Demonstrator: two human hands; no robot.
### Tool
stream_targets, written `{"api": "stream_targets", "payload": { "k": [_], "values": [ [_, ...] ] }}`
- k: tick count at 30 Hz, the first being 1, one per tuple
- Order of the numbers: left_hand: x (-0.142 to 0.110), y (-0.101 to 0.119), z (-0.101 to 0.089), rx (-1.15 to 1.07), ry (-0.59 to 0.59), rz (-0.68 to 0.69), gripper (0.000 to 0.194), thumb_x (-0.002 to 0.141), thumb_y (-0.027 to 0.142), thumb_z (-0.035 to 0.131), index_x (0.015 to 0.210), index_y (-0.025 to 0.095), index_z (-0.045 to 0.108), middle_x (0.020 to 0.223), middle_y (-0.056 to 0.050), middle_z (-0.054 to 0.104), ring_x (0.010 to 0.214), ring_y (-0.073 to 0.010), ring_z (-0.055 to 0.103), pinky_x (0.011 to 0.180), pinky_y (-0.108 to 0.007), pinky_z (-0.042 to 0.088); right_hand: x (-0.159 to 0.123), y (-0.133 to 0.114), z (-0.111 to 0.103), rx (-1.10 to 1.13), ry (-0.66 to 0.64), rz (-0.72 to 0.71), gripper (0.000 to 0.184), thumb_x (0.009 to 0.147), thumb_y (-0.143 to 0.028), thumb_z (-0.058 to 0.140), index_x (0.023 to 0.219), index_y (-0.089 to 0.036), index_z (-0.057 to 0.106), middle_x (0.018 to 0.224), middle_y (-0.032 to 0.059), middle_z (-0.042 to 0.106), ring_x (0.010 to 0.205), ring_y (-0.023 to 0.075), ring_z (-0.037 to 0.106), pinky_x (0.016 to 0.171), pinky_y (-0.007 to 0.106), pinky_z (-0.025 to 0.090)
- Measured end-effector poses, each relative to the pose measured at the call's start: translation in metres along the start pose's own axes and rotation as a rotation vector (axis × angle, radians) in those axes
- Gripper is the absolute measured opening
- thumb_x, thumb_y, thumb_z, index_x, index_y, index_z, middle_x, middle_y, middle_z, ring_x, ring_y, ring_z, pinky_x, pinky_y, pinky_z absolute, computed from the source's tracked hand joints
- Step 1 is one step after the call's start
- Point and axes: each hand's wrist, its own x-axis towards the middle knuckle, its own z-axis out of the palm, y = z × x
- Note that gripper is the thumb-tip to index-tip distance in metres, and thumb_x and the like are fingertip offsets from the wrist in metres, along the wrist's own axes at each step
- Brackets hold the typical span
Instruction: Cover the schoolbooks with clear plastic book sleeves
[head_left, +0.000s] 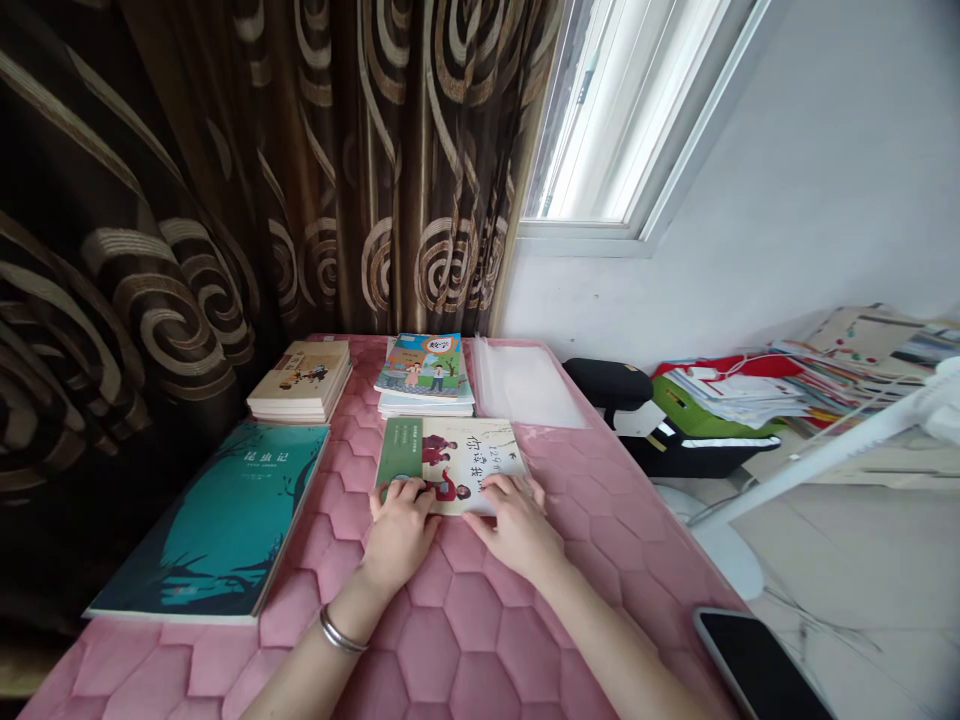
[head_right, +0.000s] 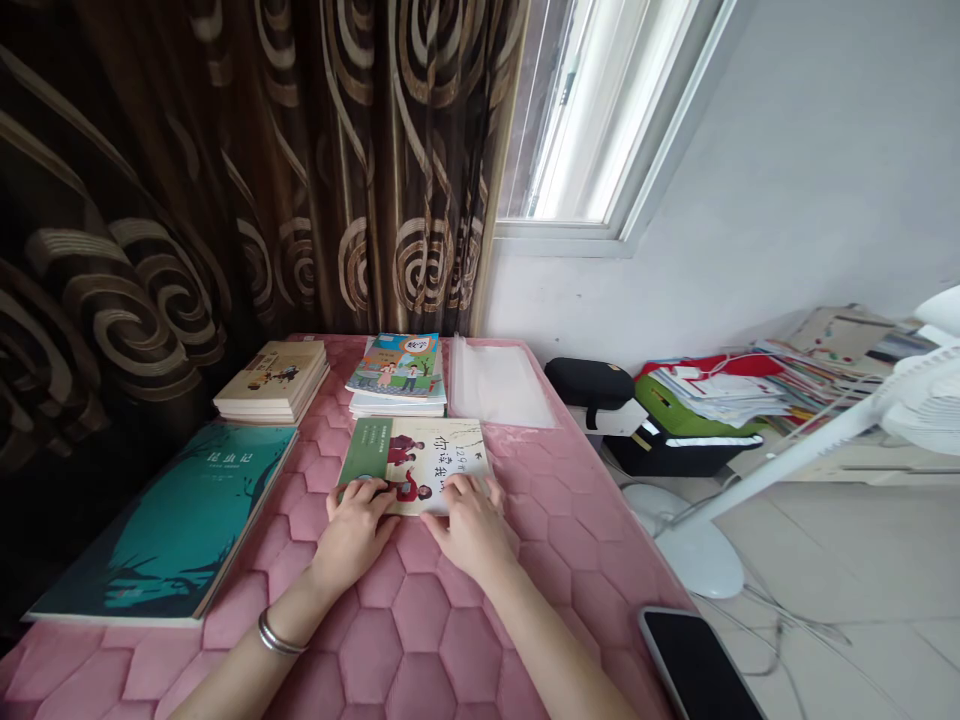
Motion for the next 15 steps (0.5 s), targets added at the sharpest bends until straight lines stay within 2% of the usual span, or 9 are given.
{"api": "stream_targets", "payload": {
  "k": [4, 8, 11, 15],
  "values": [
    [0.000, 0.003, 0.001, 0.009, 0.008, 0.004, 0.025, 0.085, 0.025, 0.060, 0.109, 0.027, 0.065, 0.113, -0.006, 0.064, 0.108, -0.0274, 0.053, 0.098, -0.053, 0.031, 0.001, -0.015, 0.009, -0.044, 0.035, 0.024, 0.025, 0.085, -0.043, 0.060, 0.094, -0.021, 0.061, 0.106, 0.0100, 0.064, 0.099, 0.0279, 0.056, 0.096, 0.049, 0.031],
    [0.001, 0.000, 0.002, -0.004, 0.025, -0.003, 0.020, 0.084, 0.026, 0.061, 0.104, 0.027, 0.068, 0.111, -0.005, 0.065, 0.106, -0.0265, 0.054, 0.098, -0.051, 0.031, 0.002, -0.018, 0.012, -0.064, 0.049, 0.049, 0.025, 0.086, -0.044, 0.060, 0.094, -0.020, 0.061, 0.105, 0.0106, 0.064, 0.098, 0.0279, 0.056, 0.091, 0.045, 0.034],
    [0.001, -0.008, -0.001, -0.020, 0.020, -0.003, 0.018, 0.085, 0.026, 0.061, 0.100, 0.028, 0.070, 0.110, -0.005, 0.066, 0.105, -0.0256, 0.055, 0.098, -0.051, 0.030, 0.001, -0.010, 0.009, -0.033, 0.016, 0.039, 0.022, 0.086, -0.040, 0.061, 0.095, -0.020, 0.063, 0.108, 0.0093, 0.064, 0.101, 0.0265, 0.056, 0.092, 0.045, 0.034],
    [-0.002, -0.031, -0.010, -0.040, -0.022, -0.006, 0.017, 0.084, 0.023, 0.061, 0.095, 0.030, 0.072, 0.111, -0.003, 0.067, 0.106, -0.0253, 0.056, 0.097, -0.052, 0.029, -0.002, 0.014, -0.001, 0.032, -0.073, -0.028, 0.019, 0.089, -0.032, 0.057, 0.103, -0.023, 0.066, 0.115, 0.0080, 0.063, 0.105, 0.0255, 0.056, 0.094, 0.047, 0.035]
  ]
}}
